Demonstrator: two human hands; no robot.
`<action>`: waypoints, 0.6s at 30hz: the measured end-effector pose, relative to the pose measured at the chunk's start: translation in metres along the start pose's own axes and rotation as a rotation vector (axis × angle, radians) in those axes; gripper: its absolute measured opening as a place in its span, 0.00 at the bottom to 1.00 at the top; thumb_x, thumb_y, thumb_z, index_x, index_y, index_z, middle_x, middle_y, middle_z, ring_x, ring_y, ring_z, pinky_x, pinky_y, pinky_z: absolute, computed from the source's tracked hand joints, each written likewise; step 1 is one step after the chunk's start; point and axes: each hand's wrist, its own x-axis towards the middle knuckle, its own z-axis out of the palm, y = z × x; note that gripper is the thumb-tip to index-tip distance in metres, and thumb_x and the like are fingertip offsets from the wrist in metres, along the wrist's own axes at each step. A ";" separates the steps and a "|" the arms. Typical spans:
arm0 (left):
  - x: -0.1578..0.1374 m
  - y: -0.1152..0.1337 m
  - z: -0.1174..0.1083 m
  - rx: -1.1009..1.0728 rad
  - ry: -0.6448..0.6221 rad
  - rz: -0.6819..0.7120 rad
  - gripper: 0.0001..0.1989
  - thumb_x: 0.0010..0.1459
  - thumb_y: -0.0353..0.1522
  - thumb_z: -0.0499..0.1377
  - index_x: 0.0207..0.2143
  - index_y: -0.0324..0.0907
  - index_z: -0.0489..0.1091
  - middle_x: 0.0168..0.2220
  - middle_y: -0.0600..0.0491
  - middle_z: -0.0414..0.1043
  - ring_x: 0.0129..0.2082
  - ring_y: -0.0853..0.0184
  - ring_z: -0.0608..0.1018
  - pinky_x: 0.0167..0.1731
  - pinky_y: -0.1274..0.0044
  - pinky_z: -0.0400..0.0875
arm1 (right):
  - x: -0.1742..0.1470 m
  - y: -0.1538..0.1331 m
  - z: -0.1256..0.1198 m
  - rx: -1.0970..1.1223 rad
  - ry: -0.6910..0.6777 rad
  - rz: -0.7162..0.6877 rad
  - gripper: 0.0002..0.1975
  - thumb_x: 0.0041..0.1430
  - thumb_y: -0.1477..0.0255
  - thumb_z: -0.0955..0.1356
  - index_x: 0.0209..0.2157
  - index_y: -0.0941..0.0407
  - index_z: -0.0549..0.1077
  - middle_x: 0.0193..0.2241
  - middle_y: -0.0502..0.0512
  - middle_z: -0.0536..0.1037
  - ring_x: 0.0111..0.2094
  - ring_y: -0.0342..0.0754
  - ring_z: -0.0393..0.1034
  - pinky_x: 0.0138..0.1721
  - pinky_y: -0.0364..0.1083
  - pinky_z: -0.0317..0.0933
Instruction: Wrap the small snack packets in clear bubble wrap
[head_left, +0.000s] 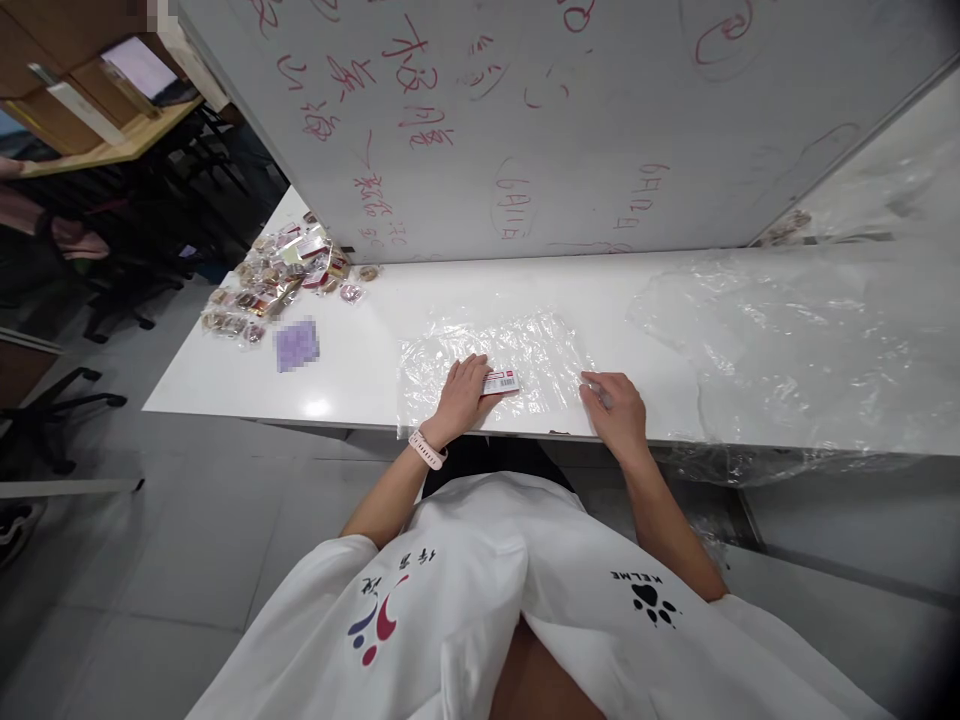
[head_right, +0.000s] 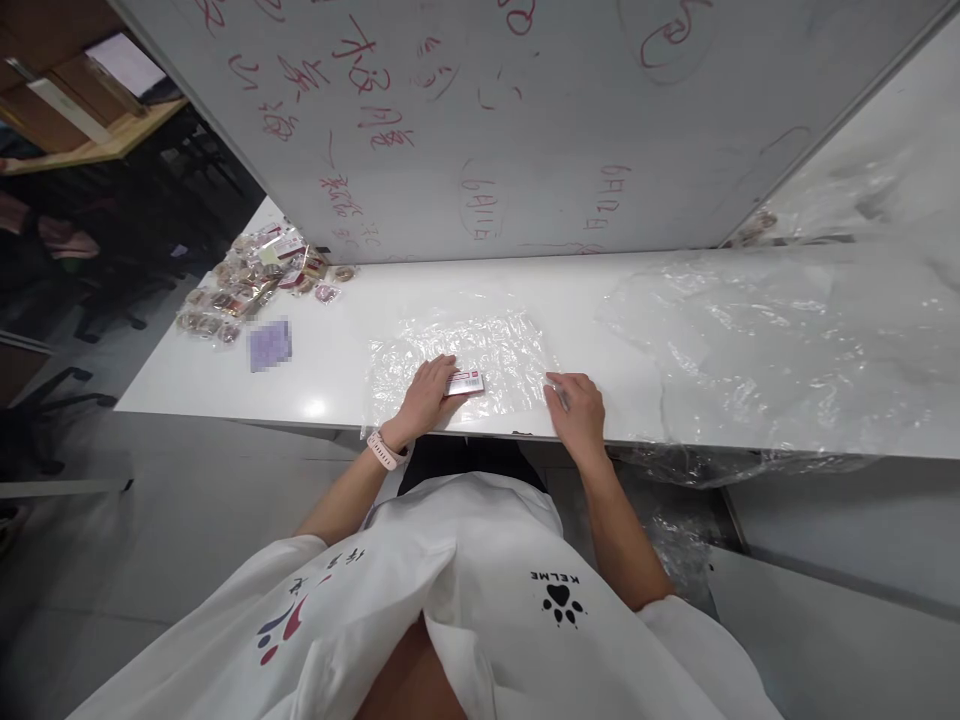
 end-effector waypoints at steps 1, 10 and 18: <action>-0.001 0.002 -0.002 -0.029 0.022 0.002 0.23 0.64 0.43 0.58 0.57 0.42 0.60 0.61 0.37 0.64 0.64 0.50 0.66 0.61 0.53 0.61 | 0.003 -0.002 -0.001 0.047 -0.009 0.067 0.18 0.60 0.61 0.65 0.46 0.55 0.79 0.39 0.58 0.78 0.37 0.51 0.71 0.45 0.52 0.66; -0.015 0.011 -0.008 -0.142 0.163 -0.044 0.15 0.64 0.33 0.58 0.53 0.44 0.65 0.57 0.41 0.67 0.59 0.54 0.68 0.54 0.59 0.70 | 0.011 -0.009 -0.011 0.069 -0.099 0.253 0.17 0.56 0.63 0.65 0.42 0.53 0.80 0.21 0.48 0.68 0.24 0.46 0.62 0.34 0.47 0.60; -0.013 0.010 0.004 -0.105 0.156 0.044 0.10 0.65 0.30 0.57 0.49 0.43 0.67 0.49 0.46 0.73 0.49 0.59 0.74 0.47 0.65 0.73 | 0.005 -0.024 -0.015 -0.210 0.153 -0.130 0.17 0.61 0.65 0.64 0.47 0.55 0.77 0.49 0.62 0.76 0.51 0.59 0.67 0.52 0.59 0.61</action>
